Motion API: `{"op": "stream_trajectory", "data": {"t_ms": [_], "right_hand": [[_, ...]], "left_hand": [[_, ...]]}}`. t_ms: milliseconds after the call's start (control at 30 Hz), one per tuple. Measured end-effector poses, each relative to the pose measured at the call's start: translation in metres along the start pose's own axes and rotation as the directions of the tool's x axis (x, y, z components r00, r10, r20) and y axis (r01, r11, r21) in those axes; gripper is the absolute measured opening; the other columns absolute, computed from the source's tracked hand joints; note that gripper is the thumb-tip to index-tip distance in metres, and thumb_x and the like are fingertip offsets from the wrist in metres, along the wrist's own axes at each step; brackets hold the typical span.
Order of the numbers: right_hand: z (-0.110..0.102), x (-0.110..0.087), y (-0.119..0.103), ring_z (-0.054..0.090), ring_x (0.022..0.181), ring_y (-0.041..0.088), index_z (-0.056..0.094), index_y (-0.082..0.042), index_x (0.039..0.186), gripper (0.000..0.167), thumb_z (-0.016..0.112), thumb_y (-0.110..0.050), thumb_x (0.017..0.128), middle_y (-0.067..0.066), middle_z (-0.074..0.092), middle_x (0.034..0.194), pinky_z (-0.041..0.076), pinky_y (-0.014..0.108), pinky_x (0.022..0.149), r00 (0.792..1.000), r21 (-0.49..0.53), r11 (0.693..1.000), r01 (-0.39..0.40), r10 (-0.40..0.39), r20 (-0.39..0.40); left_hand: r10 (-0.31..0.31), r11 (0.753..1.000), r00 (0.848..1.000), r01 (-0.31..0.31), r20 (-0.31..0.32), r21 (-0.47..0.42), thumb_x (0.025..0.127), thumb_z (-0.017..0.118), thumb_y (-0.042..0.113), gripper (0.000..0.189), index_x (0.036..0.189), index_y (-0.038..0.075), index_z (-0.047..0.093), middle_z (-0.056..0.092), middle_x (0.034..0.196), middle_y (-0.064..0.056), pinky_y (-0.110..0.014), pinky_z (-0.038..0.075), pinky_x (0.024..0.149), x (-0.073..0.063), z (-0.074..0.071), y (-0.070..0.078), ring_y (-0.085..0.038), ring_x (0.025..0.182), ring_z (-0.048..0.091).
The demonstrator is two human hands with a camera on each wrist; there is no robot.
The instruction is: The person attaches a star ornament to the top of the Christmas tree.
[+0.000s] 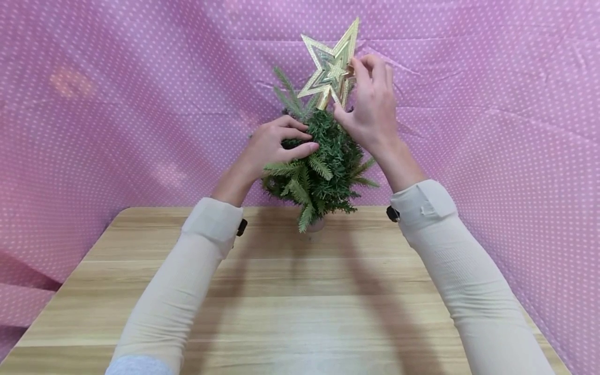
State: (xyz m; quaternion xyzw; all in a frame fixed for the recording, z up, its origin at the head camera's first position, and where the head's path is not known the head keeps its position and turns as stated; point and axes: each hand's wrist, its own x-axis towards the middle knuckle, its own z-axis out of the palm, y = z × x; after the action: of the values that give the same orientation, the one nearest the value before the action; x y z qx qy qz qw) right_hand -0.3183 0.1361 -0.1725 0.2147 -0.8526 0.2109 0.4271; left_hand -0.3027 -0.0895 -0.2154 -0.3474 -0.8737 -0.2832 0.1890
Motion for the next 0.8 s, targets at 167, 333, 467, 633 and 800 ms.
{"op": "stream_trajectory", "data": {"t_ms": [167, 333, 467, 633, 800], "right_hand": [[0.0003, 0.0004, 0.0009, 0.039, 0.127, 0.031, 0.048, 0.008, 0.142, 0.071, 0.080, -0.011, 0.082, 0.020, 0.045, 0.136, 0.030, 0.029, 0.113, 1.000, 0.003, 1.000, 0.018, -0.018, -0.001], [0.0008, 0.0005, 0.0016, 0.039, 0.127, 0.031, 0.048, 0.009, 0.142, 0.071, 0.080, -0.010, 0.082, 0.021, 0.045, 0.136, 0.030, 0.029, 0.113, 1.000, 0.005, 1.000, 0.027, -0.027, -0.004], [0.0013, 0.0001, 0.0023, 0.040, 0.126, 0.032, 0.048, 0.009, 0.142, 0.070, 0.079, -0.010, 0.082, 0.022, 0.046, 0.135, 0.029, 0.029, 0.113, 0.999, 0.011, 0.999, 0.042, -0.042, -0.019], [0.0014, -0.0003, 0.0043, 0.040, 0.126, 0.033, 0.049, 0.010, 0.141, 0.070, 0.079, -0.009, 0.081, 0.022, 0.047, 0.134, 0.029, 0.030, 0.114, 0.997, 0.014, 0.998, 0.067, -0.066, -0.039], [0.0015, 0.0006, 0.0059, 0.040, 0.126, 0.032, 0.048, 0.010, 0.141, 0.070, 0.080, -0.008, 0.081, 0.022, 0.047, 0.134, 0.029, 0.030, 0.114, 0.997, 0.013, 0.997, 0.072, -0.072, -0.034]], "left_hand": [[-0.009, 1.000, 1.000, 0.009, 0.004, 0.001, 0.094, 0.068, 0.048, 0.044, 0.117, 0.011, 0.077, 0.064, 0.131, -0.003, -0.041, 0.045, 0.101, -0.0004, -0.0004, 0.0008, -0.023, 0.122, 0.058], [-0.019, 1.000, 1.000, 0.019, 0.008, -0.002, 0.094, 0.068, 0.047, 0.044, 0.118, 0.011, 0.077, 0.064, 0.131, -0.003, -0.041, 0.045, 0.101, -0.0003, -0.0006, 0.0015, -0.023, 0.122, 0.058], [-0.017, 1.000, 1.000, 0.017, 0.008, -0.001, 0.094, 0.068, 0.046, 0.044, 0.118, 0.010, 0.076, 0.064, 0.131, -0.003, -0.042, 0.045, 0.101, -0.0002, -0.0005, 0.0016, -0.023, 0.122, 0.058], [-0.017, 1.000, 1.000, 0.017, 0.007, -0.002, 0.094, 0.068, 0.047, 0.044, 0.118, 0.011, 0.076, 0.064, 0.131, -0.003, -0.042, 0.045, 0.101, -0.0001, 0.0001, 0.0017, -0.023, 0.122, 0.058], [-0.020, 1.000, 1.000, 0.020, 0.010, -0.001, 0.094, 0.067, 0.048, 0.045, 0.118, 0.011, 0.077, 0.064, 0.131, -0.003, -0.042, 0.045, 0.101, 0.0007, 0.0006, 0.0021, -0.023, 0.122, 0.057]]}}
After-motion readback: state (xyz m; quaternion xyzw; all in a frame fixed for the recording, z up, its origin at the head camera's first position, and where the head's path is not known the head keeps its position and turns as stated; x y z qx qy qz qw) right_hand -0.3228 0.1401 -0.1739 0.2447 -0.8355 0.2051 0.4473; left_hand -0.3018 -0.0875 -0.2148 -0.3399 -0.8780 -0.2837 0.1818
